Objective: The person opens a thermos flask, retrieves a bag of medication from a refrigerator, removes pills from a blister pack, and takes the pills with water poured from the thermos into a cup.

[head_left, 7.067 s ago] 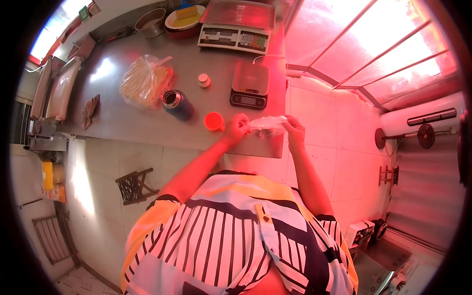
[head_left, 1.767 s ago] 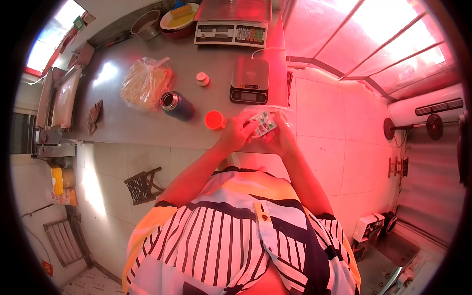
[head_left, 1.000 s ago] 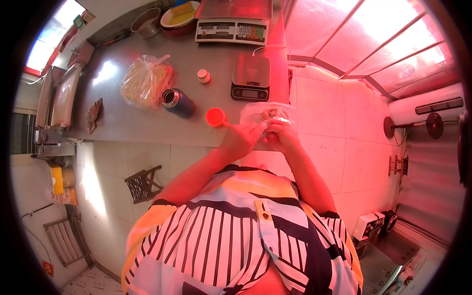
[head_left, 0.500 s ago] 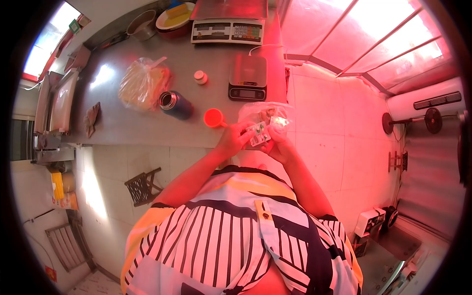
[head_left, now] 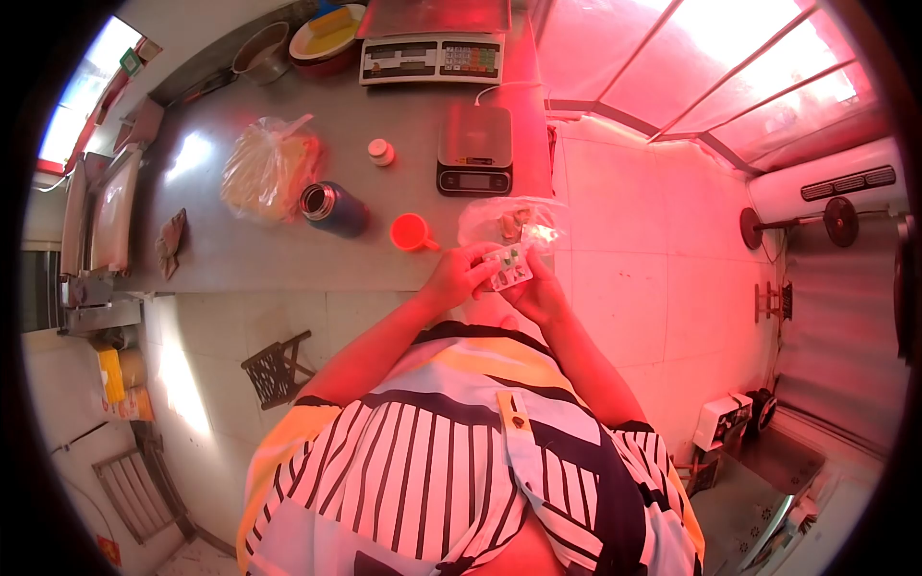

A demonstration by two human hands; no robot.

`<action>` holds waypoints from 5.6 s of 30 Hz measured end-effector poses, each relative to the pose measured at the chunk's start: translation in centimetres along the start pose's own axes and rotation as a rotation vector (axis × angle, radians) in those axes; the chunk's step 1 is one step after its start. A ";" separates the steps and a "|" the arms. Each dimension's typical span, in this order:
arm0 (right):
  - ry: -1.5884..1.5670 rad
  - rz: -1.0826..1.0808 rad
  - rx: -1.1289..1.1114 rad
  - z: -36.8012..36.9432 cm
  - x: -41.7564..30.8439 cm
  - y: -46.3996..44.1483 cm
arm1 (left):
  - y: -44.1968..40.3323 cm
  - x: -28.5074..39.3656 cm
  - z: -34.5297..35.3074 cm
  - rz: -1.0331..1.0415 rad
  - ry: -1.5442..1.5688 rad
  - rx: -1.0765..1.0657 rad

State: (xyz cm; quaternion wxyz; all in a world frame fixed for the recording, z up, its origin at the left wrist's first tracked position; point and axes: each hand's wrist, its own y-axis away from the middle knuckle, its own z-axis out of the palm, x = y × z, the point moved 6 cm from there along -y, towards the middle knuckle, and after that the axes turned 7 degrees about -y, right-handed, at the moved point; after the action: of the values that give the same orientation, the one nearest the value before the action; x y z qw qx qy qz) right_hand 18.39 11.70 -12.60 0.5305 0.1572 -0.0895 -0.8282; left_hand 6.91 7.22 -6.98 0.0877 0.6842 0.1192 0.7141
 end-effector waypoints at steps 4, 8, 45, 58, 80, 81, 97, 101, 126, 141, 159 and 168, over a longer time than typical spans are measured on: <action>0.009 -0.027 -0.030 -0.2 -0.1 0.1 | -0.3 0.4 0.1 0.028 -0.017 -0.027; -0.050 -0.032 -0.024 -1.5 -0.3 0.3 | -0.7 0.0 -0.1 0.018 -0.015 -0.023; -0.116 -0.221 0.077 -3.8 -6.9 1.6 | -5.7 -2.4 -3.1 0.230 -0.678 0.325; 0.239 -0.230 0.103 -3.3 -8.8 1.2 | -6.4 -3.2 -0.9 0.401 -1.050 0.288; 1.108 -0.629 0.608 -8.6 -8.0 2.8 | -10.5 -3.0 4.7 0.306 -1.397 0.054; 1.051 -0.605 0.624 -9.2 -7.8 2.9 | -10.1 -2.2 4.8 0.328 -1.433 0.064; 0.492 -0.428 0.607 -8.1 -6.8 2.1 | -8.9 -2.0 1.9 0.043 -0.942 0.164; 0.582 -0.622 0.762 -5.4 -7.7 2.4 | -7.6 -0.2 1.1 0.074 -0.805 0.172; 0.327 -0.182 0.207 3.4 -5.5 2.5 | -3.1 1.7 0.7 -0.061 0.082 -0.061; 0.484 -0.118 0.189 3.4 -6.2 2.2 | -2.2 6.2 2.1 0.606 -0.742 0.171; 0.536 0.069 0.191 3.7 -6.6 2.5 | -1.9 8.6 2.2 0.527 -0.822 0.083; 0.428 0.026 0.100 4.2 -5.6 2.0 | -1.5 10.7 3.8 0.582 -1.123 -0.009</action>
State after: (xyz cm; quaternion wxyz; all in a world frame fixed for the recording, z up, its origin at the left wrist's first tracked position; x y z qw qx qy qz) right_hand 20.71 15.84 -7.10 0.5395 0.3546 -0.0178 -0.7634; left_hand 10.14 11.91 2.99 -0.0583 0.9587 -0.1390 0.2414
